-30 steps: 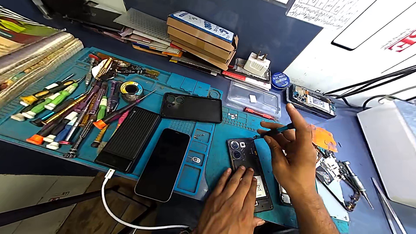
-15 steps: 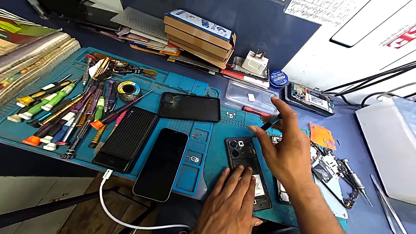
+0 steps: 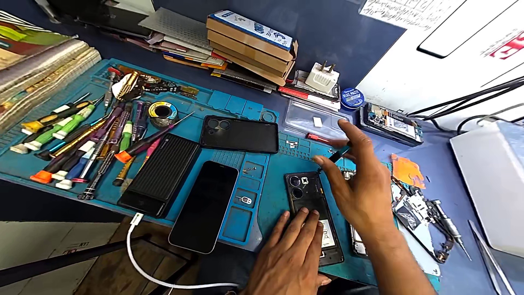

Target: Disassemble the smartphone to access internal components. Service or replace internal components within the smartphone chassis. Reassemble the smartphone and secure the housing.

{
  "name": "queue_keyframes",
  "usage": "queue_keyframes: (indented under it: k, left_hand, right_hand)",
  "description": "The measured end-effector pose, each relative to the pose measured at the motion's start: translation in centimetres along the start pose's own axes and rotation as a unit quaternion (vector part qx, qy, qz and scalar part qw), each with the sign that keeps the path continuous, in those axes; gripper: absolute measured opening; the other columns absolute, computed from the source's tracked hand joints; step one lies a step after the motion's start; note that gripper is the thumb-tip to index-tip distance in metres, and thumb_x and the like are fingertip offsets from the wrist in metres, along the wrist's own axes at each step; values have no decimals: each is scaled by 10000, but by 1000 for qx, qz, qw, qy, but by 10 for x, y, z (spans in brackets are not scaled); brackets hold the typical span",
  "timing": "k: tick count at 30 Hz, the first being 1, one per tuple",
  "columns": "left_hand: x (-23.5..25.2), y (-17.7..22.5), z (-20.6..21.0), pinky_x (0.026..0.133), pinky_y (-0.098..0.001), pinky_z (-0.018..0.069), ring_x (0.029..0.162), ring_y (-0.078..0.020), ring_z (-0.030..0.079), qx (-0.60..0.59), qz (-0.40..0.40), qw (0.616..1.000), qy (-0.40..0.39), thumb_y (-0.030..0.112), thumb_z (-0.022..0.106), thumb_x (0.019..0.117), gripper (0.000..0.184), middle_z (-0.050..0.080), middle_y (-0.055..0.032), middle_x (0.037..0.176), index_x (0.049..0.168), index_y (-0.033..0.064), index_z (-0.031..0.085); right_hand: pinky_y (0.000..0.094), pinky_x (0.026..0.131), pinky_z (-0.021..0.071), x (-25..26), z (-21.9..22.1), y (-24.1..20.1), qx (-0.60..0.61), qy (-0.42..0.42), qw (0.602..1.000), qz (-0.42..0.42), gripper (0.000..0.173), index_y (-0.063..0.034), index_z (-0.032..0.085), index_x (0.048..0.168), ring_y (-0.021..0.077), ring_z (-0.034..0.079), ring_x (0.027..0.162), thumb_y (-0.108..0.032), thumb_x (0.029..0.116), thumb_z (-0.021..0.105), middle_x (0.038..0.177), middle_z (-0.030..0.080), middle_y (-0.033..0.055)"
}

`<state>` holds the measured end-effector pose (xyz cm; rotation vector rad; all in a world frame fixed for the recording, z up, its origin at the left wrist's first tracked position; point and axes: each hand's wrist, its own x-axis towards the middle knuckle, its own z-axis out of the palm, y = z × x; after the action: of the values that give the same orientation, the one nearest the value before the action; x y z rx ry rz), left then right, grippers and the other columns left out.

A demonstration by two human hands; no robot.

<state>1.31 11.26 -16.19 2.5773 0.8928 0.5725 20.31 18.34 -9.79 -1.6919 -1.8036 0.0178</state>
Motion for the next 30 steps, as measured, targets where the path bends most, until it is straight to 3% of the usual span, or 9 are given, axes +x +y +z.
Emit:
queue_keyframes:
  k: [2, 5, 7, 9, 11, 15, 18, 21, 30]
  left_hand:
    - [-1, 0, -1, 1247, -520, 265, 1522, -266, 346, -7, -4, 1000, -7, 528, 517, 1011, 680, 440, -85, 1605, 1495, 49, 509]
    - [0, 1, 0, 1240, -520, 284, 1514, -269, 360, 3, 0, 1000, -3, 538, 505, 1011, 677, 450, -86, 1598, 1484, 54, 521]
    - [0, 0, 0, 1238, -522, 283, 1515, -269, 358, 4, 1, 1000, -2, 544, 499, 1012, 683, 449, -84, 1599, 1486, 53, 519]
    - [-1, -1, -1, 1245, -525, 266, 1524, -268, 342, -4, -2, 1000, -9, 525, 517, 1011, 680, 434, -84, 1609, 1496, 49, 507]
    - [-2, 0, -1, 1246, -527, 266, 1524, -270, 342, -2, -2, 1000, -8, 530, 515, 1011, 681, 437, -85, 1607, 1493, 49, 510]
    - [1, -2, -4, 1245, -522, 270, 1511, -260, 368, -19, -3, 1000, -1, 536, 491, 1020, 636, 468, -68, 1586, 1459, 81, 555]
    - [3, -11, -12, 1219, -500, 349, 1404, -221, 518, -115, -15, 990, 84, 414, 540, 1033, 440, 618, -51, 1435, 1322, 113, 678]
    - [5, -18, -26, 1146, -450, 472, 1207, -125, 658, -220, -53, 951, 212, 310, 596, 1028, 269, 732, 15, 1207, 1161, 137, 753]
    - [16, -6, -34, 1015, -353, 566, 1063, -92, 687, -299, -50, 908, 288, 240, 760, 918, 127, 740, 66, 1017, 1007, 152, 782]
  right_hand:
    - [367, 983, 608, 1, -5, 0, 84, -66, 994, 4, 604, -181, 397, 1563, 141, 676, 1195, -76, 1001, 592, 1386, 644, 33]
    - [419, 637, 590, 0, 2, 2, -12, 36, 999, 6, 583, -143, 509, 1488, 196, 710, 759, -164, 944, 719, 931, 722, 65]
    - [446, 771, 581, -1, 1, 3, -30, 31, 999, 13, 624, -129, 469, 1518, 226, 702, 929, -332, 973, 696, 1092, 712, 93]
    - [385, 986, 582, 0, -3, 2, 63, -38, 997, 23, 640, -178, 379, 1577, 165, 663, 1195, -162, 993, 641, 1376, 643, 51]
    - [359, 888, 636, -2, 0, 2, 117, -23, 992, 31, 661, -174, 415, 1546, 149, 735, 1041, 48, 950, 596, 1209, 729, 36]
    - [366, 851, 638, -10, 4, 1, 121, 32, 991, 50, 665, -145, 393, 1560, 154, 739, 951, 36, 959, 613, 1089, 736, 48]
    - [371, 852, 635, -27, -4, -8, 239, 95, 963, 81, 670, -94, 348, 1559, 194, 742, 953, 9, 962, 635, 1128, 734, 82]
    - [372, 803, 659, -50, -17, -23, 345, 151, 914, 149, 742, -171, 321, 1573, 198, 758, 891, 0, 934, 657, 1065, 743, 54]
    - [357, 696, 675, -94, -23, -57, 396, 220, 879, 147, 753, -83, 285, 1556, 256, 767, 803, 1, 921, 681, 951, 751, 121]
